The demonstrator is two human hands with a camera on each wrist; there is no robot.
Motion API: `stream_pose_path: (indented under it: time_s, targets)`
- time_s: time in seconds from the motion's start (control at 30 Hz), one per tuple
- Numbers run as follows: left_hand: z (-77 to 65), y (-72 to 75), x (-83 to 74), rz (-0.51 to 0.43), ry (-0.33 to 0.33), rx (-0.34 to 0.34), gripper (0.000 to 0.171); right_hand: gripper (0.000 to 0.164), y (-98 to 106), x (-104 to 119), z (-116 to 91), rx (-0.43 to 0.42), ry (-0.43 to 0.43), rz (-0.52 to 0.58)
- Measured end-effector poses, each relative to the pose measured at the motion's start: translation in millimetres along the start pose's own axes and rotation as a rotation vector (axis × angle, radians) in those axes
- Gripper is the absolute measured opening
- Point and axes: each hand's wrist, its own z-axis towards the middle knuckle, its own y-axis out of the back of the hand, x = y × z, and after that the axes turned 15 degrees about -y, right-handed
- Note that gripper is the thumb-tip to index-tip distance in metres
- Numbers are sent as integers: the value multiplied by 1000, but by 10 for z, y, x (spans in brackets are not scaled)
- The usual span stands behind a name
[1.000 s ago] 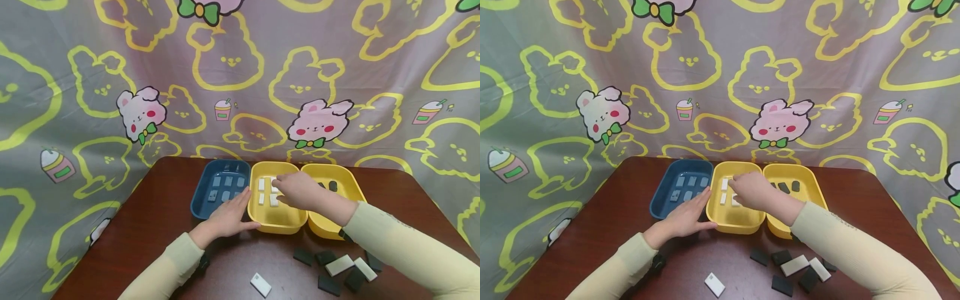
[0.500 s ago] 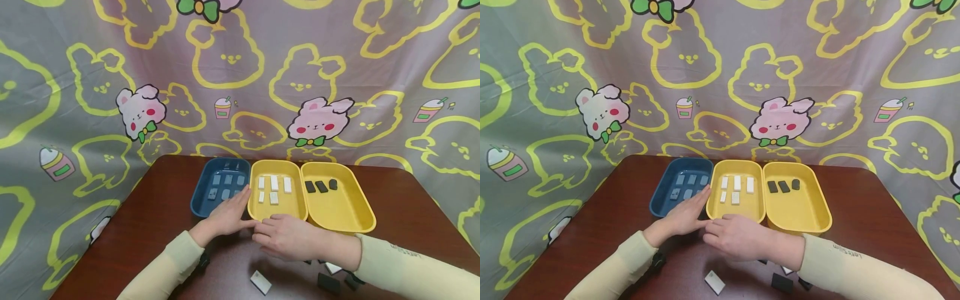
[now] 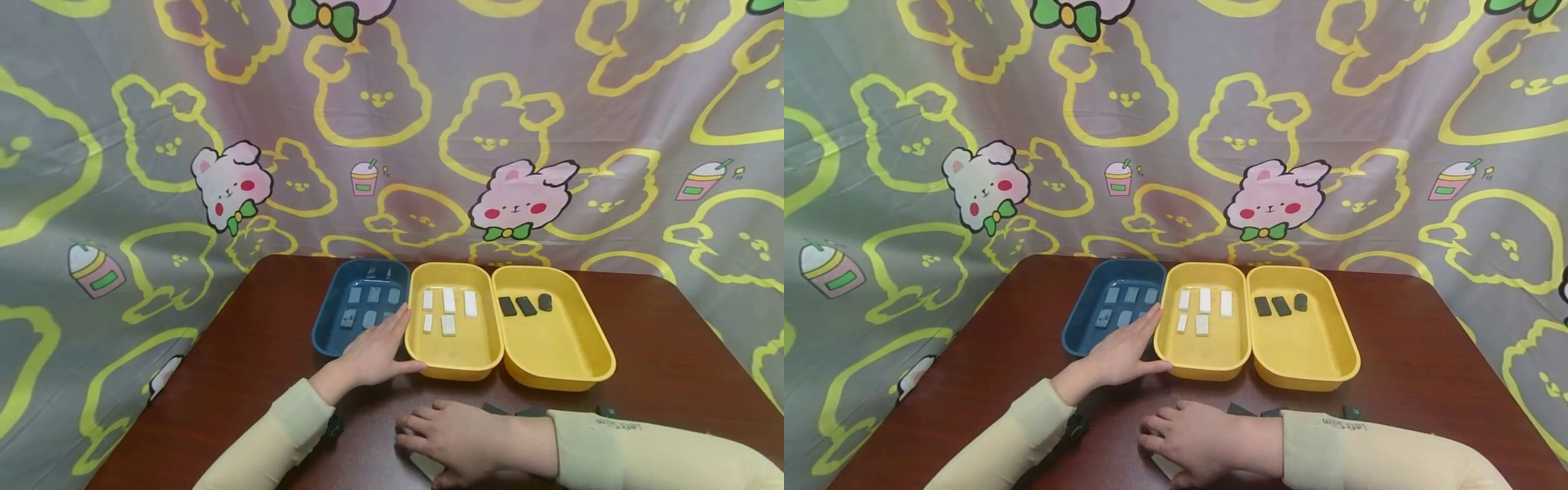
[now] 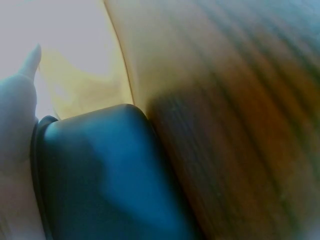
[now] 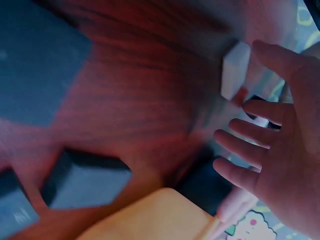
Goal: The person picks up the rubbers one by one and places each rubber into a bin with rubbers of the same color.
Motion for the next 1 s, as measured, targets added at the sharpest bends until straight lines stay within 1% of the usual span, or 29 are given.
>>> stream_pose_path:
  time_s: [0.07,0.1,0.17,0.2,0.27,0.3,0.37,0.43,0.5,0.63,0.83,0.9,1.0]
  targets:
    - [0,0,-4,-2,-6,-3,110,64,-129,-15,14,23,3,-6]
    - [1,-1,-5,-2,-7,-3,111,62,-253,-37,33,25,7,-7]
    - [1,0,-7,0,-11,-6,111,61,-515,-88,75,15,18,8]
    - [2,-1,-7,0,-11,-5,111,60,-558,-79,90,13,14,10]
    - [0,2,-8,-1,-10,-5,110,57,-763,-110,131,-20,23,27]
    - [0,3,-8,-2,-9,-5,110,54,-733,-98,130,-28,24,36]
    - [2,3,-7,-3,-6,-6,110,47,-567,-48,105,-41,31,44]
    - [-1,6,-6,-5,-7,-8,111,42,-362,-2,66,-51,42,59]
    - [-4,5,-6,-3,-9,-8,111,36,-109,59,24,-45,47,61]
    - [-9,13,-14,-5,-9,-8,112,35,-12,89,20,-43,44,57]
    - [-6,18,-17,-15,-5,-9,112,33,-4,85,23,-54,40,44]
    - [-7,16,-17,-16,-6,-10,111,33,9,75,9,-69,38,51]
    - [-8,12,-19,-17,-8,-12,109,36,60,52,-26,-119,30,44]
